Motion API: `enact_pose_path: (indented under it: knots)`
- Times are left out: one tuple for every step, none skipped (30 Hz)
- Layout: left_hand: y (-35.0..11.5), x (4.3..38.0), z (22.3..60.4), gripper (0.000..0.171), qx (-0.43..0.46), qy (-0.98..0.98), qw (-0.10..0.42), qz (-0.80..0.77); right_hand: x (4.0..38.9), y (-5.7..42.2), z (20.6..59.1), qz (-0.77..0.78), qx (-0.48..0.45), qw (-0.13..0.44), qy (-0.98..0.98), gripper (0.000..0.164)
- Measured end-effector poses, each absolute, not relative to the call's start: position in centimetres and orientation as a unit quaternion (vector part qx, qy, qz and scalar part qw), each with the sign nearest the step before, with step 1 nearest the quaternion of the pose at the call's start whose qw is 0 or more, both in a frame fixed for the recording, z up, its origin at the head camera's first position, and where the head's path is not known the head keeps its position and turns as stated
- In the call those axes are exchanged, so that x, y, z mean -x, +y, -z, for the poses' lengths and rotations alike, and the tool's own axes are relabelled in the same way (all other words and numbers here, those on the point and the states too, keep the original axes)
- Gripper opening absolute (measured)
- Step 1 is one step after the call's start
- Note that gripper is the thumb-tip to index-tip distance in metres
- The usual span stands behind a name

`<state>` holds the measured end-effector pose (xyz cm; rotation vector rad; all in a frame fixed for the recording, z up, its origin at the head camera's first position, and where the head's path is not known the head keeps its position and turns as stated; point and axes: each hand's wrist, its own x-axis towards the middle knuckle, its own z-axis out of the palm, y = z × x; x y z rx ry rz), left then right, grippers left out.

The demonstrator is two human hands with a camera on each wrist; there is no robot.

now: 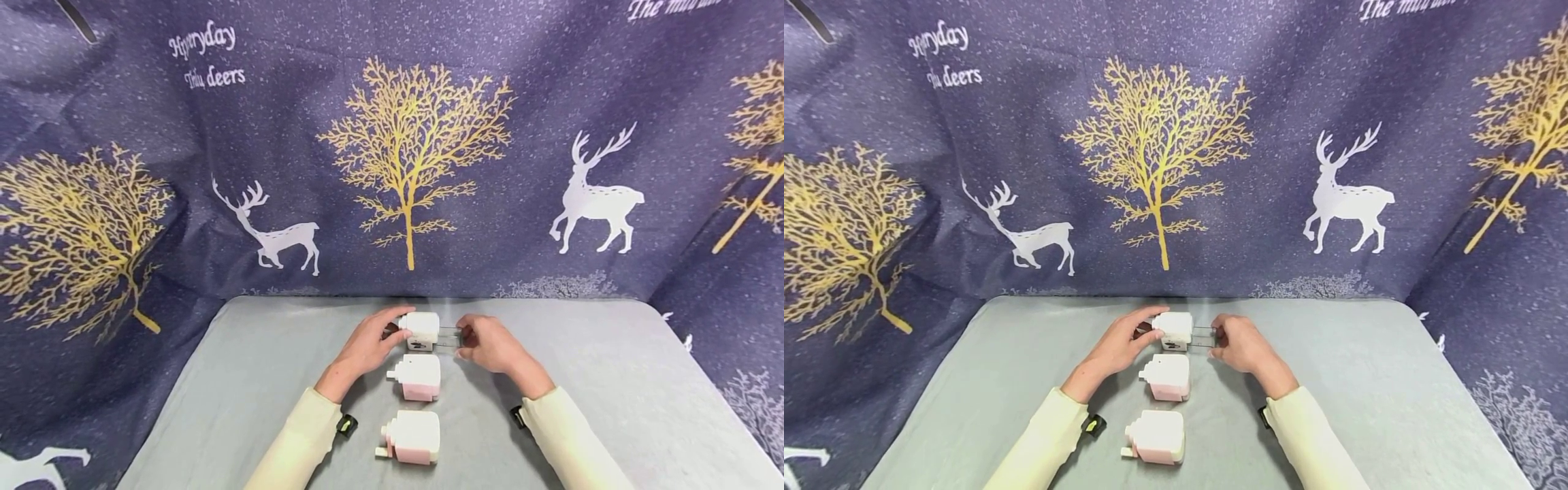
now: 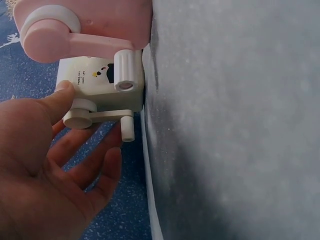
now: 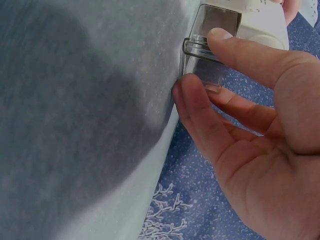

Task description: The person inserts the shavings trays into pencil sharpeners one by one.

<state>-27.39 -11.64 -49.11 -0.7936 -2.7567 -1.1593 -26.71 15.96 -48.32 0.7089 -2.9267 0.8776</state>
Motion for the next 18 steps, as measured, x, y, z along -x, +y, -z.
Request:
enact_pose_path:
  knots:
    - [-11.64,27.38,49.1,0.051,0.256,-0.891,0.023,0.374,26.72,15.92,48.36,-0.28,-0.226,0.004,-0.933,0.047]
    - [-11.64,27.36,49.1,0.051,0.256,-0.891,0.024,0.374,26.74,15.87,48.4,-0.282,-0.226,0.004,-0.932,0.047]
    - [-11.64,27.34,49.1,0.051,0.258,-0.89,0.026,0.374,26.76,15.84,48.47,-0.282,-0.227,0.005,-0.932,0.046]
    - [-11.62,27.34,49.09,0.051,0.259,-0.89,0.026,0.375,26.78,15.82,48.47,-0.282,-0.228,0.007,-0.932,0.046]
    - [-11.61,27.34,49.08,0.051,0.259,-0.89,0.027,0.375,26.81,15.8,48.46,-0.281,-0.229,0.009,-0.932,0.046]
    - [-11.61,27.34,49.08,0.051,0.259,-0.89,0.027,0.375,26.83,15.79,48.45,-0.282,-0.23,0.01,-0.931,0.046]
    - [-11.6,27.35,49.08,0.051,0.258,-0.89,0.028,0.374,26.86,15.78,48.45,-0.283,-0.231,0.011,-0.931,0.046]
    - [-11.6,27.36,49.09,0.051,0.258,-0.89,0.028,0.375,26.88,15.76,48.45,-0.283,-0.231,0.011,-0.931,0.046]
    - [-11.6,27.38,49.1,0.051,0.257,-0.89,0.027,0.375,26.9,15.76,48.45,-0.283,-0.232,0.012,-0.931,0.046]
    - [-11.6,27.39,49.12,0.051,0.255,-0.891,0.026,0.375,26.9,15.74,48.43,-0.284,-0.231,0.012,-0.93,0.047]
    - [-11.6,27.4,49.14,0.051,0.254,-0.891,0.026,0.374,26.93,15.74,48.46,-0.286,-0.23,0.012,-0.93,0.047]
    - [-11.61,27.42,49.17,0.051,0.253,-0.892,0.026,0.374,26.95,15.74,48.49,-0.287,-0.229,0.011,-0.93,0.048]
    - [-11.6,27.45,49.2,0.051,0.253,-0.892,0.026,0.374,26.95,15.74,48.52,-0.288,-0.229,0.01,-0.93,0.048]
    - [-11.62,27.47,49.25,0.051,0.254,-0.892,0.027,0.374,26.95,15.73,48.54,-0.288,-0.228,0.009,-0.93,0.048]
    - [-11.63,27.5,49.3,0.05,0.255,-0.891,0.028,0.374,26.95,15.73,48.55,-0.287,-0.228,0.008,-0.93,0.048]
    - [-11.63,27.52,49.35,0.05,0.255,-0.892,0.029,0.373,26.94,15.71,48.56,-0.288,-0.228,0.006,-0.93,0.049]
    - [-11.64,27.54,49.38,0.05,0.256,-0.891,0.03,0.373,26.93,15.7,48.56,-0.288,-0.228,0.005,-0.93,0.049]
    - [-11.64,27.54,49.4,0.05,0.256,-0.891,0.031,0.373,26.92,15.69,48.55,-0.287,-0.229,0.005,-0.93,0.049]
